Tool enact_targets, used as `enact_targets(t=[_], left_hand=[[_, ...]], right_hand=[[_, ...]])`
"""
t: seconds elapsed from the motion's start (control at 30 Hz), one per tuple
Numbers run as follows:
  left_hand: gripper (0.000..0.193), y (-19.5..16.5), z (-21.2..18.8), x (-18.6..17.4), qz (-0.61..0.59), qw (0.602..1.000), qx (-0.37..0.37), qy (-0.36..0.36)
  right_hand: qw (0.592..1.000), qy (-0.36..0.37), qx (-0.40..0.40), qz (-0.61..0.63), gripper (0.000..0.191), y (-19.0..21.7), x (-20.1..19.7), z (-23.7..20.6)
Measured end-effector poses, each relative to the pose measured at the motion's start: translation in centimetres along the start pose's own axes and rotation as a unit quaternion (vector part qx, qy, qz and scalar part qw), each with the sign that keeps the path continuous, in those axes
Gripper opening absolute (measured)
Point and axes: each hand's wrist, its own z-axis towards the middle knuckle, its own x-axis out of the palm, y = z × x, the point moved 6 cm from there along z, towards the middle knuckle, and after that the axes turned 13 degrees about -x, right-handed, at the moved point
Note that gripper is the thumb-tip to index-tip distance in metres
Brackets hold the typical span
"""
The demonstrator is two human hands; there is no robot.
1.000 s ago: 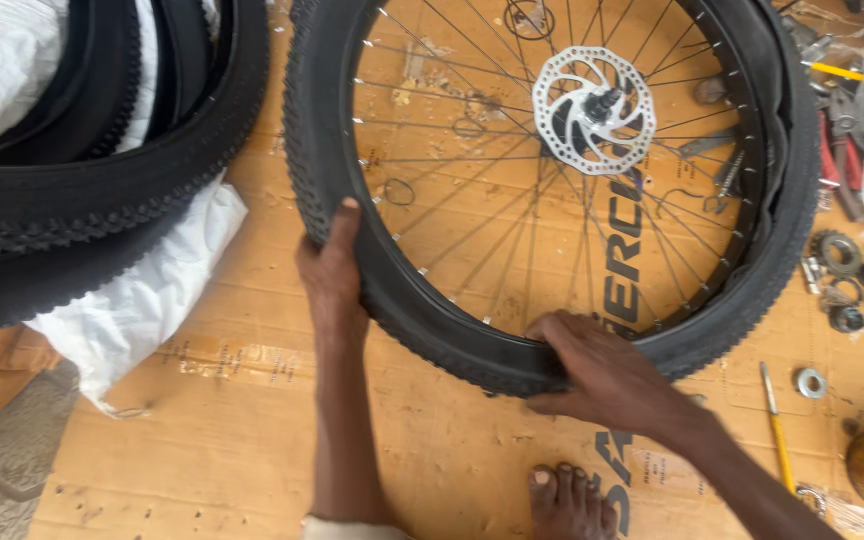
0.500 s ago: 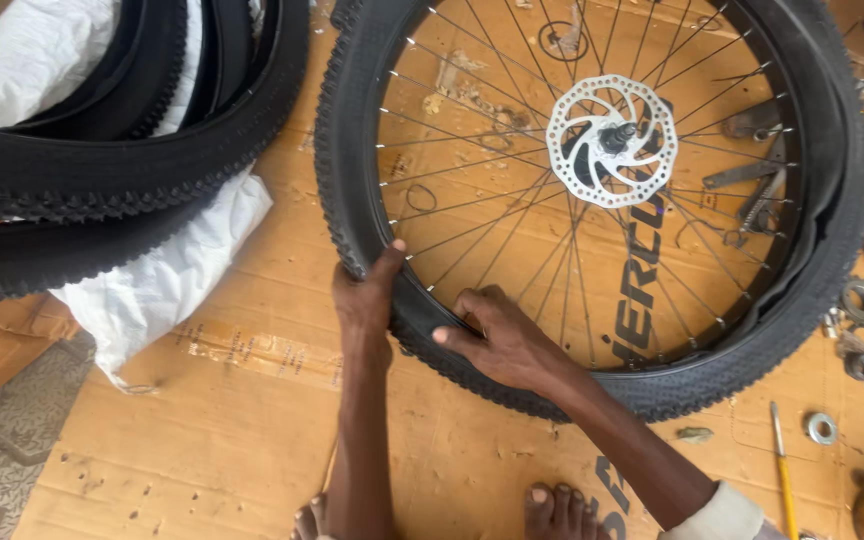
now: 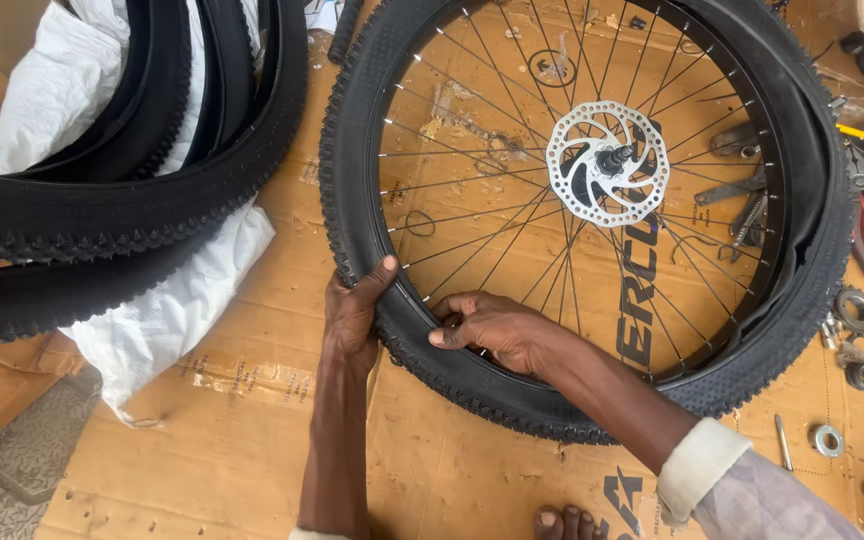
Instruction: The person mounts a bicycle tire onto a wheel rim. They first seat the inner tube and then use their hands and a tire lever to press the tire bead onto the rim until it is fully seated.
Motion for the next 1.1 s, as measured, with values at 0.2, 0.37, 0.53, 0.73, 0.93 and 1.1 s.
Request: enact_targets(t=[0.2,0.37,0.53,0.73,0.93,1.1], left_hand=[[0.034,0.6,0.4,0.1,-0.005,1.0,0.005,0.019],[0.053,-0.2,0.9,0.1,0.069,0.994,-0.014,-0.084],[0.068,-3.1,0.6,0.3,0.173,0.958,0.068,-0.218],[0.083,-8.5,3.0,0.4,0.29,0.925,0.167,-0.18],[0.089,-4.2,-0.9,-0.2,0.328,0.876,0.21,-0.286],[0.081,3.5,-4.7,-0.3,0.198,0.93,0.038,-0.308]], right_hand=[[0.981,-0.159,0.001,-0.108,0.04,-0.6,1.5,-0.4],[0.942,-0.22,-0.002,-0.252,0.033,0.5,2.4,-0.6],[0.904,-0.193,-0.098,-0.368,0.04,2.6,2.9,-1.0],[0.783,-0.12,-0.305,-0.529,0.064,4.9,5.5,-7.9],[0.848,-0.092,-0.08,-0.516,0.064,2.5,4.3,-9.1],[0.886,-0.115,-0.044,-0.448,0.056,0.8,3.5,-8.0]])
